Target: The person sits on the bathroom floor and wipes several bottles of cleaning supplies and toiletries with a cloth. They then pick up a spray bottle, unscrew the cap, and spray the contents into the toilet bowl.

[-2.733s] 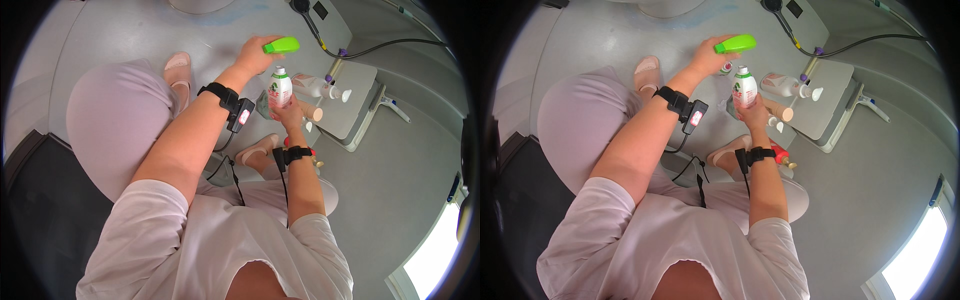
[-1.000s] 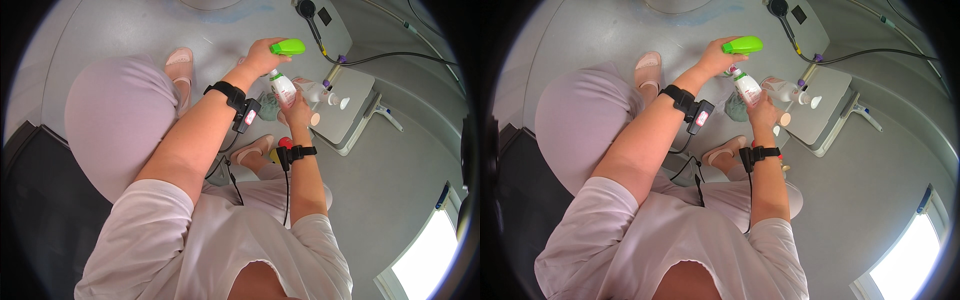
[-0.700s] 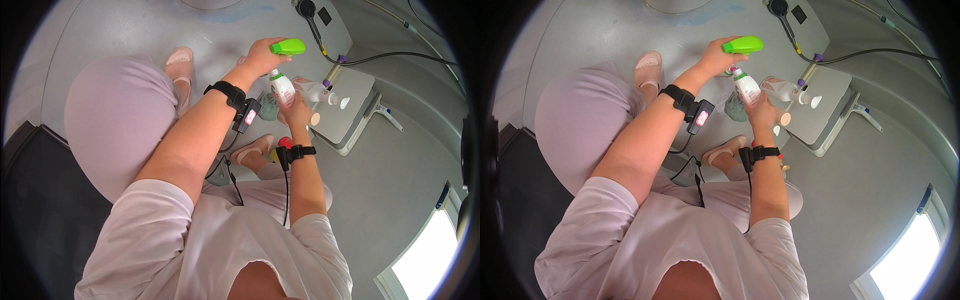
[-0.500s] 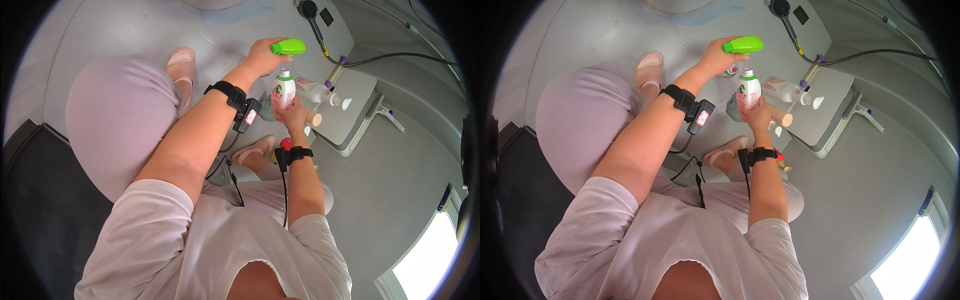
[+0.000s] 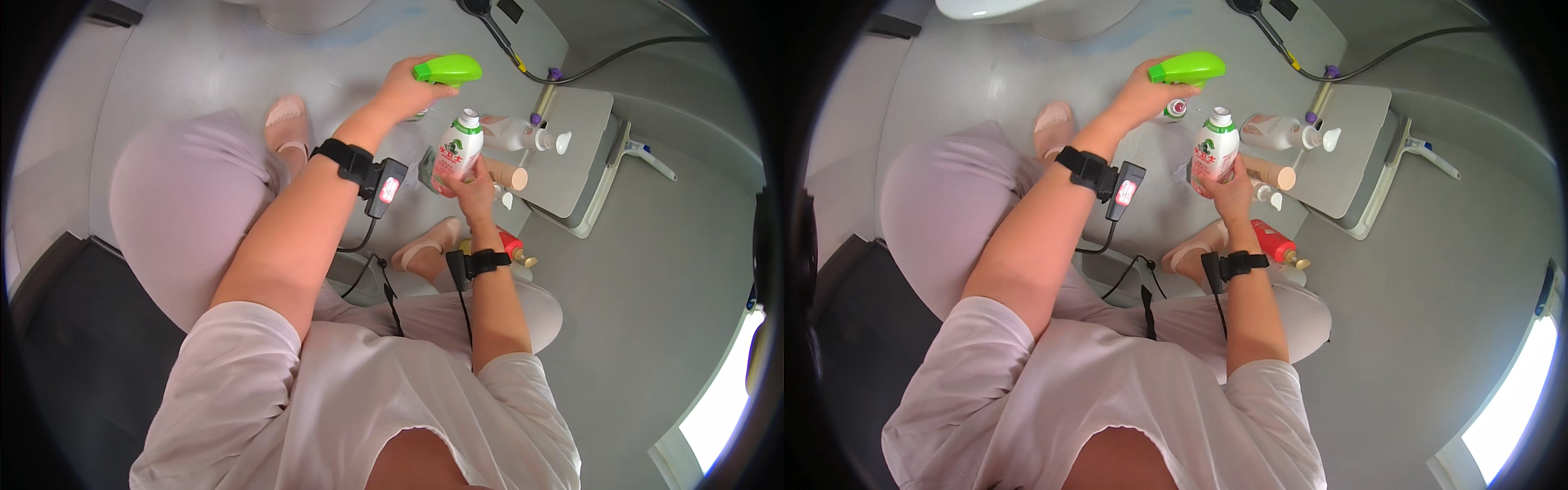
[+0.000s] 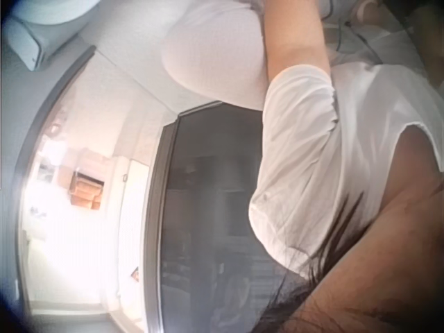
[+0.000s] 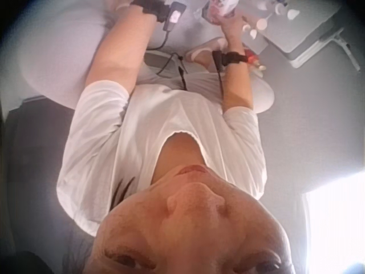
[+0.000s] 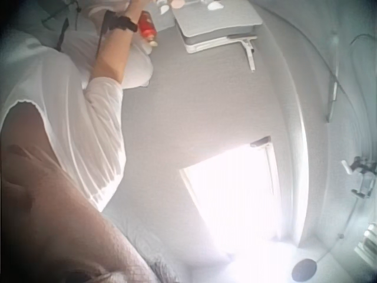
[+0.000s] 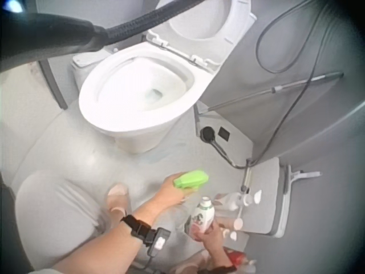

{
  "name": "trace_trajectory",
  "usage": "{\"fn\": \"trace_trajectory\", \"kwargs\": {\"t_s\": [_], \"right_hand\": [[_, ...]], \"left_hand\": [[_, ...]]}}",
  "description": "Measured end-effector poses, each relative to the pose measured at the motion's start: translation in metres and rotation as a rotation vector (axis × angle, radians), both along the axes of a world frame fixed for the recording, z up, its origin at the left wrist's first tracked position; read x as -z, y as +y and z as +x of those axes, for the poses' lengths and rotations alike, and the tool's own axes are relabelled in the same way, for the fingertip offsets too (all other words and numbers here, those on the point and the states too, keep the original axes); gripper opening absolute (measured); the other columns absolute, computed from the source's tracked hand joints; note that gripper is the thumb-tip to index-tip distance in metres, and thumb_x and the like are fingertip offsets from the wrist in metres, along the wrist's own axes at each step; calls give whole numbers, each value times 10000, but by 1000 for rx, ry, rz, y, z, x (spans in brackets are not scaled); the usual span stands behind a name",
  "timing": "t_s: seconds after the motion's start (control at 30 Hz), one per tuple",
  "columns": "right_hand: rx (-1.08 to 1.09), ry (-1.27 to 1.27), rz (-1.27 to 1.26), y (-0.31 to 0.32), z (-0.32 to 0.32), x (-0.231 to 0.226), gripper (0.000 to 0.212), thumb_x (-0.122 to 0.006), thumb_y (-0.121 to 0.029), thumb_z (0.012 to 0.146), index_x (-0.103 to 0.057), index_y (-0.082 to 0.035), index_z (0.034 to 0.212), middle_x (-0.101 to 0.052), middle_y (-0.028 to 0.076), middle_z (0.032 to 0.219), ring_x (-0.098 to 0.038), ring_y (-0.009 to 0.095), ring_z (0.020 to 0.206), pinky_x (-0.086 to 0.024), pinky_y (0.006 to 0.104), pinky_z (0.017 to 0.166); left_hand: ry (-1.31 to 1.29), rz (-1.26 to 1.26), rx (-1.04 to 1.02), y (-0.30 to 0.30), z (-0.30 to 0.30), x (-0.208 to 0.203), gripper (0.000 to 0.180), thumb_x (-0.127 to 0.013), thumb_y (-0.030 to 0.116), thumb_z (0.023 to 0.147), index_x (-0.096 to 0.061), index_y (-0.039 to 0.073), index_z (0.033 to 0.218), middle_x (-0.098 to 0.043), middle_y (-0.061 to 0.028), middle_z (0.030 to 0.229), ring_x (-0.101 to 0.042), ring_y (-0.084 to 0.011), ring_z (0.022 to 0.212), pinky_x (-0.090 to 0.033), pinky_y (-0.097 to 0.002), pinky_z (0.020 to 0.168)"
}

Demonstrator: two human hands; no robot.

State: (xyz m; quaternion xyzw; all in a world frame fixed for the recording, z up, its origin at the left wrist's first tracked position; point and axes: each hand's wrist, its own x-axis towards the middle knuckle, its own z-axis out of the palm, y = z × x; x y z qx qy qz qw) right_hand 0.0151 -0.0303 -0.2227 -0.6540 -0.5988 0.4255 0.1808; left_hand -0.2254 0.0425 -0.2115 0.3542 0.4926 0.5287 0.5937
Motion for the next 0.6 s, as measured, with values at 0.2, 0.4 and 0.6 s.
{"fn": "trace_trajectory", "kwargs": {"t_s": [0.2, 0.4, 0.6], "right_hand": [[134, 253, -32, -1, 2, -48, 612, -817, -112, 682, -552, -28, 1227, -650, 70, 1091, -628, 163, 970, -519, 323, 824], [163, 310, 28, -4, 10, -119, 591, -813, -118, 691, -548, -24, 1211, -652, 75, 1082, -622, 144, 936, -513, 310, 801], [175, 356, 111, -5, 32, -165, 575, -795, -68, 699, -534, -5, 1207, -653, 81, 1063, -626, 146, 939, -532, 289, 783]], "left_hand": [[49, 25, 11, 2, -5, -8, 474, -786, 72, 743, -633, 33, 1190, -695, -64, 1016, -643, -135, 917, -511, -280, 821], [158, 47, 5, -13, 5, 8, 469, -762, 45, 768, -611, 8, 1211, -689, -75, 1033, -637, -134, 927, -506, -283, 834], [243, -36, 53, -13, 26, 20, 442, -732, 21, 789, -611, 14, 1214, -690, -70, 1029, -638, -140, 919, -500, -290, 838]]}}
